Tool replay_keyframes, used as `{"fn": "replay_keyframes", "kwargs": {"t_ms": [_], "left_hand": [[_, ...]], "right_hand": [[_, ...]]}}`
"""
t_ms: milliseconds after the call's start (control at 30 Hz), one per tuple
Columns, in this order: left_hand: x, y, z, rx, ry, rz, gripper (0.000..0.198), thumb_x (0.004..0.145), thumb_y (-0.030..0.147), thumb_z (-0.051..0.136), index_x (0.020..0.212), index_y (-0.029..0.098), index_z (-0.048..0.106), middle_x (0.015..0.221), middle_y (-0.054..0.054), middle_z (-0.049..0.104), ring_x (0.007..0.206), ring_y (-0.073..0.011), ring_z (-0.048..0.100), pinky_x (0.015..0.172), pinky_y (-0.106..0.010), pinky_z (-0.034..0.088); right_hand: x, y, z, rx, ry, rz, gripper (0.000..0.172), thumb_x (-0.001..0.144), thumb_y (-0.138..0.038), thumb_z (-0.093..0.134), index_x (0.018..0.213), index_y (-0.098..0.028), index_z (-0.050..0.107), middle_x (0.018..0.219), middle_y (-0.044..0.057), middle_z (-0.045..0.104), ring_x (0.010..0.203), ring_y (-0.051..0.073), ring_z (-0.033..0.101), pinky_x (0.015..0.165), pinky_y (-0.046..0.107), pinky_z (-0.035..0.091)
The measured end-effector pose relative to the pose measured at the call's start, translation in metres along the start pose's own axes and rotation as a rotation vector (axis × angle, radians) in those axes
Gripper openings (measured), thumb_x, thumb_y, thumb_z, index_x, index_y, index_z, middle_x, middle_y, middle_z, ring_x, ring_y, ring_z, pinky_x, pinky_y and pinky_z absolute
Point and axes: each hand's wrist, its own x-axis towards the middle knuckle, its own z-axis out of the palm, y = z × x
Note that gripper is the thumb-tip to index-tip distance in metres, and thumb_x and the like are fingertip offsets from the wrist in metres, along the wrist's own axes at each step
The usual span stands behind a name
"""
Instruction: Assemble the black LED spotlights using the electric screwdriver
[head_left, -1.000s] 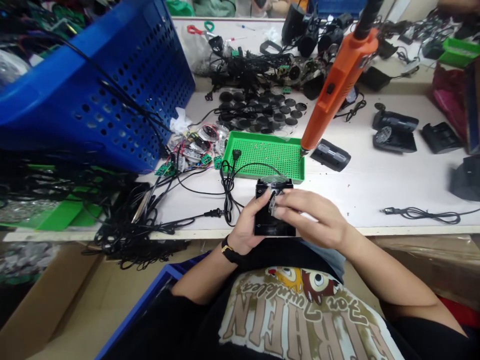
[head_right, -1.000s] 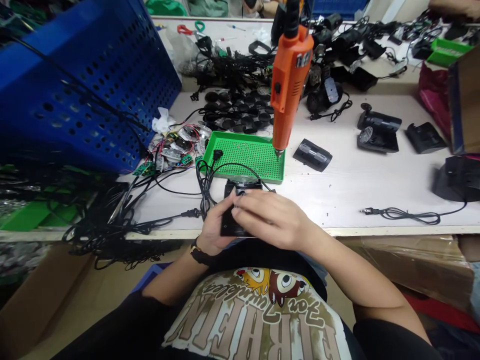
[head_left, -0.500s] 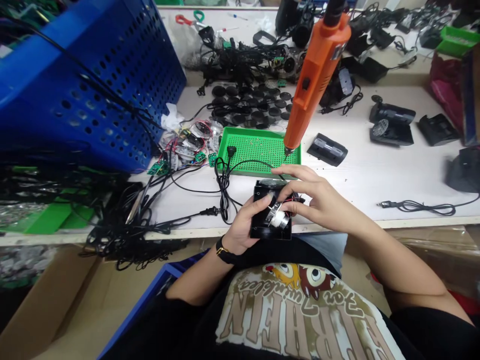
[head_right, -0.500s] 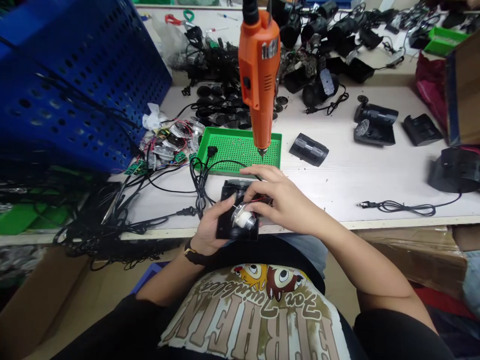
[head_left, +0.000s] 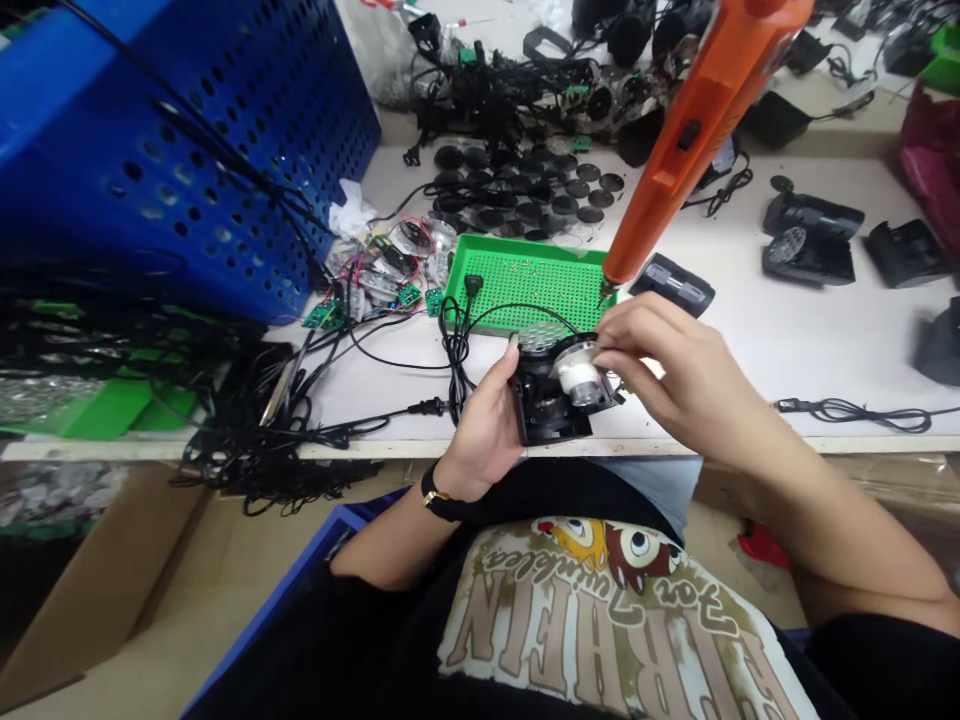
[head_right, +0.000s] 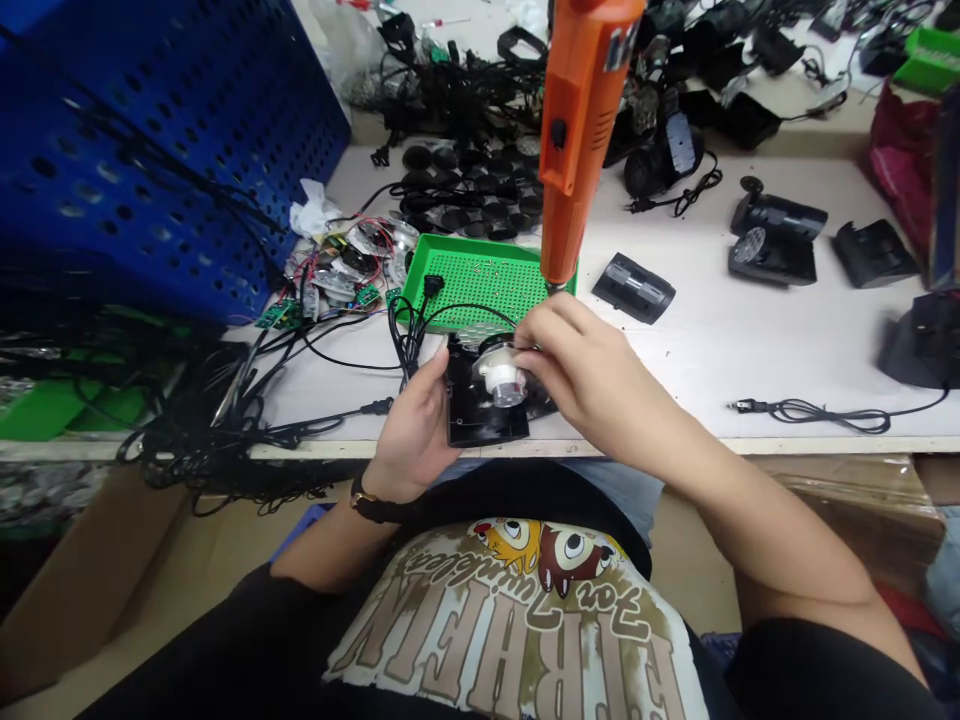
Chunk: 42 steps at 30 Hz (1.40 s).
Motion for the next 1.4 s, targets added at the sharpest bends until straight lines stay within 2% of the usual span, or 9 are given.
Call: {"fn": "replay_keyframes", "kwargs": {"t_ms": [167,267,467,700,800,967,1167,1400], "left_hand": [[-0.003,0.006,0.007,-0.007,0.003,-0.127,0.047,0.112,0.042,0.034,0.139,0.019,0.065,0.122,-0.007,0.078,0.125,-0.0276,0.07,0.115,-0.045,0.052],[-0.002,0.006,0.003,-0.002,0.025,-0.153,0.049,0.112,0.044,0.035,0.141,0.017,0.064,0.121,-0.009,0.079,0.123,-0.0277,0.072,0.115,-0.045,0.051],[-0.003,0.006,0.005,0.07,0.091,-0.176,0.051,0.111,0.048,0.037,0.135,0.015,0.066,0.107,-0.01,0.081,0.113,-0.0276,0.076,0.113,-0.049,0.052],[-0.005,0.007,0.008,0.082,0.121,-0.133,0.048,0.111,0.047,0.036,0.128,0.017,0.07,0.102,-0.008,0.082,0.114,-0.0268,0.076,0.111,-0.048,0.055],[-0.003,0.005,0.005,0.082,0.112,-0.103,0.048,0.111,0.049,0.038,0.127,0.017,0.07,0.108,-0.009,0.081,0.118,-0.0286,0.074,0.11,-0.05,0.056],[-0.001,0.005,0.001,0.084,0.104,-0.097,0.048,0.109,0.051,0.04,0.122,0.017,0.072,0.107,-0.01,0.081,0.122,-0.0302,0.072,0.111,-0.052,0.055],[-0.002,0.005,0.006,0.066,0.142,-0.064,0.045,0.11,0.047,0.041,0.11,0.016,0.074,0.109,-0.011,0.081,0.124,-0.0293,0.071,0.114,-0.05,0.053],[-0.002,0.004,0.008,0.028,0.133,-0.05,0.046,0.111,0.044,0.038,0.101,0.016,0.074,0.097,-0.007,0.081,0.12,-0.0262,0.073,0.114,-0.048,0.054]], "right_hand": [[0.03,-0.008,0.0,-0.235,-0.285,0.027,0.011,0.102,-0.021,0.053,0.102,-0.019,0.063,0.113,0.009,0.063,0.078,0.017,0.056,0.068,0.031,0.038],[0.042,-0.008,0.002,-0.28,-0.354,0.014,0.012,0.1,-0.019,0.054,0.103,-0.017,0.065,0.111,0.009,0.063,0.076,0.015,0.052,0.066,0.03,0.031],[0.058,-0.007,0.007,-0.252,-0.469,0.049,0.012,0.097,-0.017,0.057,0.103,-0.017,0.067,0.111,0.007,0.062,0.079,0.015,0.051,0.067,0.03,0.027],[0.063,-0.01,0.01,-0.252,-0.491,0.093,0.015,0.095,-0.017,0.058,0.104,-0.017,0.07,0.11,0.008,0.062,0.077,0.015,0.05,0.068,0.032,0.026],[0.064,-0.011,0.009,-0.241,-0.49,0.107,0.017,0.095,-0.015,0.056,0.104,-0.017,0.071,0.111,0.008,0.063,0.08,0.016,0.051,0.068,0.032,0.026],[0.066,-0.011,0.007,-0.228,-0.462,0.118,0.016,0.096,-0.015,0.056,0.102,-0.017,0.07,0.111,0.009,0.064,0.084,0.017,0.053,0.07,0.032,0.029],[0.067,-0.012,0.009,-0.223,-0.49,0.121,0.016,0.095,-0.014,0.056,0.101,-0.016,0.07,0.111,0.009,0.064,0.086,0.018,0.053,0.069,0.032,0.028],[0.068,-0.012,0.012,-0.241,-0.492,0.102,0.016,0.094,-0.013,0.057,0.102,-0.016,0.07,0.11,0.009,0.064,0.087,0.018,0.056,0.071,0.032,0.031]]}}
